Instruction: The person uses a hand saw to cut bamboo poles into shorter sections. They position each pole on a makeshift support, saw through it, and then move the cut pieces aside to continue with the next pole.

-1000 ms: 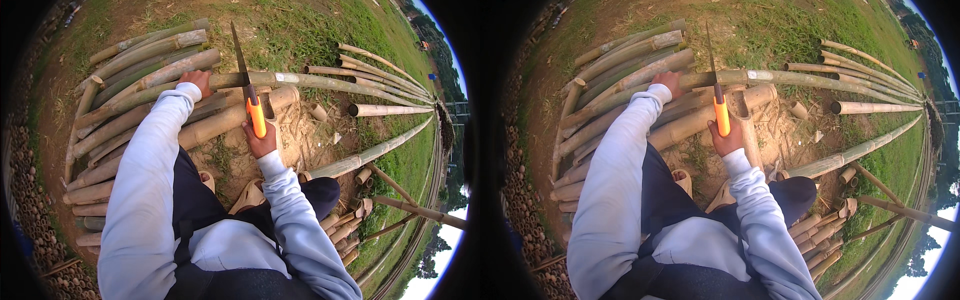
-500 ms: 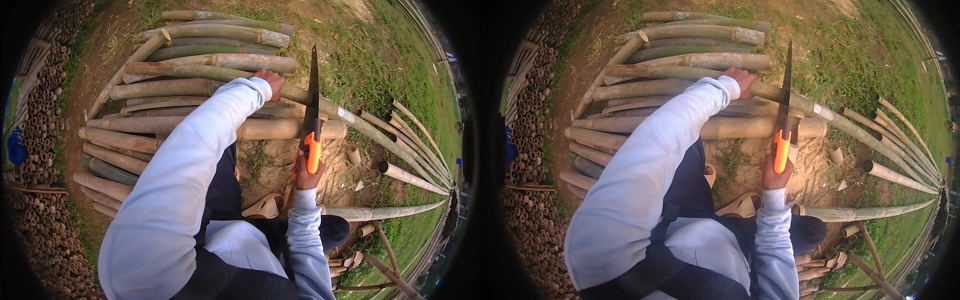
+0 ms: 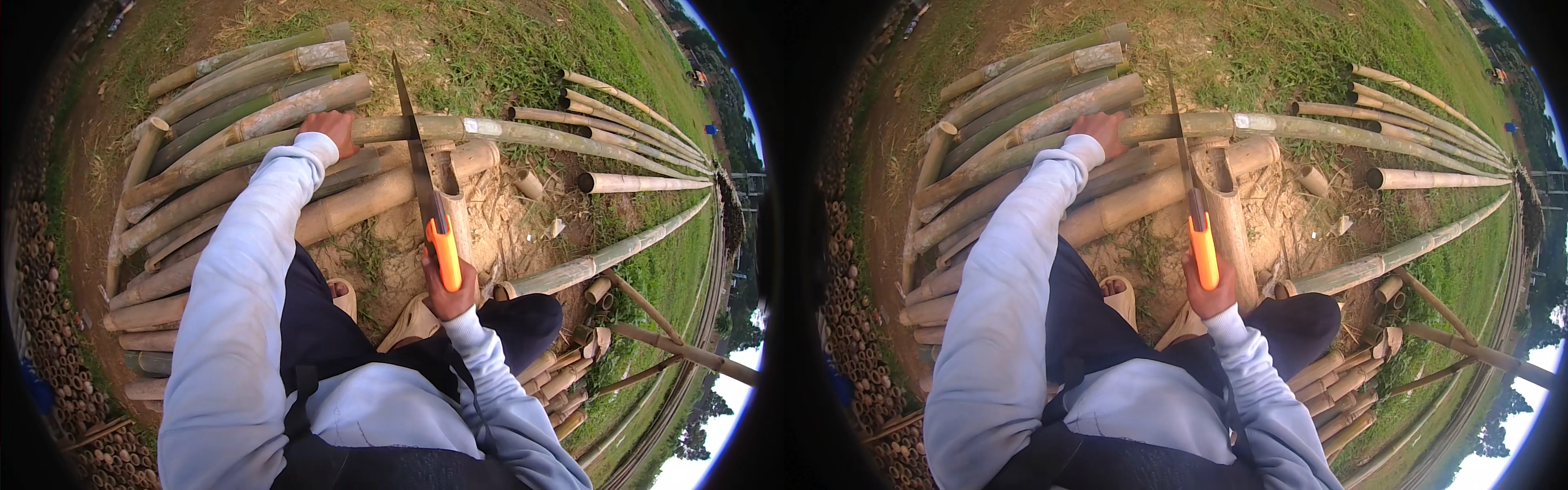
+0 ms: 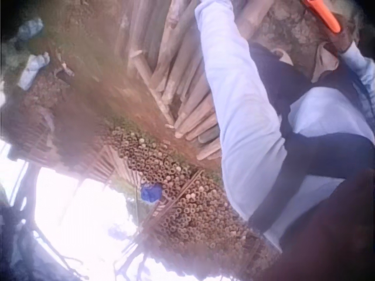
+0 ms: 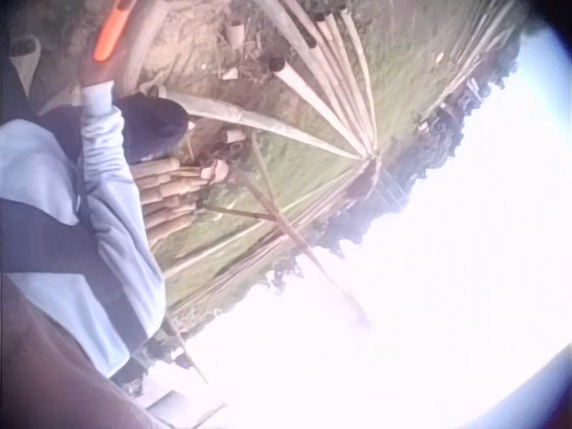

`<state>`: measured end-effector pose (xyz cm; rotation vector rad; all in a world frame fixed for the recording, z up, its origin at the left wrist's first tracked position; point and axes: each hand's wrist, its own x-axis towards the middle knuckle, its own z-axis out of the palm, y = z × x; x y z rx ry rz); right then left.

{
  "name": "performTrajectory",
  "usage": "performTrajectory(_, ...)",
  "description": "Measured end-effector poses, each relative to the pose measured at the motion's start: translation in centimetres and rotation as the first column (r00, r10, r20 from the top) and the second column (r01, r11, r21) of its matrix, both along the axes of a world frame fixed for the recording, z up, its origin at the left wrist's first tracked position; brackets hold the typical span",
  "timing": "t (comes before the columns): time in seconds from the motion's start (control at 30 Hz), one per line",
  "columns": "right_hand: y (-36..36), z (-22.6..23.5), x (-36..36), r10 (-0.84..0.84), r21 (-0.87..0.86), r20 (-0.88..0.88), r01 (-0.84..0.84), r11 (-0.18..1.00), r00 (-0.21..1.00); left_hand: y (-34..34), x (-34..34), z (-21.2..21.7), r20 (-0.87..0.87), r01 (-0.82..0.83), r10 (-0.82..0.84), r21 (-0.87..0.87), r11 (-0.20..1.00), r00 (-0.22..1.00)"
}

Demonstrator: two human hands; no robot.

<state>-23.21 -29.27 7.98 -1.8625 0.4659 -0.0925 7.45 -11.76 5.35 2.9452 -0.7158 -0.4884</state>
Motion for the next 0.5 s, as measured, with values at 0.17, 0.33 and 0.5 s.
performTrajectory(0.17,-0.7,-1.2,7.3,-0.005,-0.016,0.121,0.007,1.0,0.993,-0.8,-0.5,0.2,0.027,-0.008,0.008,-0.012,1.0,1.0)
performTrajectory(0.33,0.6,2.4,-9.2,-0.059,0.152,-0.125,0.078,0.985,0.99,0.2,-0.7,0.9,-0.003,-0.029,0.029,0.065,0.997,1.0)
performTrajectory(0.5,0.8,2.0,-8.0,-0.03,0.0,0.019,0.03,1.0,0.999,-0.3,-0.4,1.1,-0.017,-0.038,0.039,0.079,0.996,0.999)
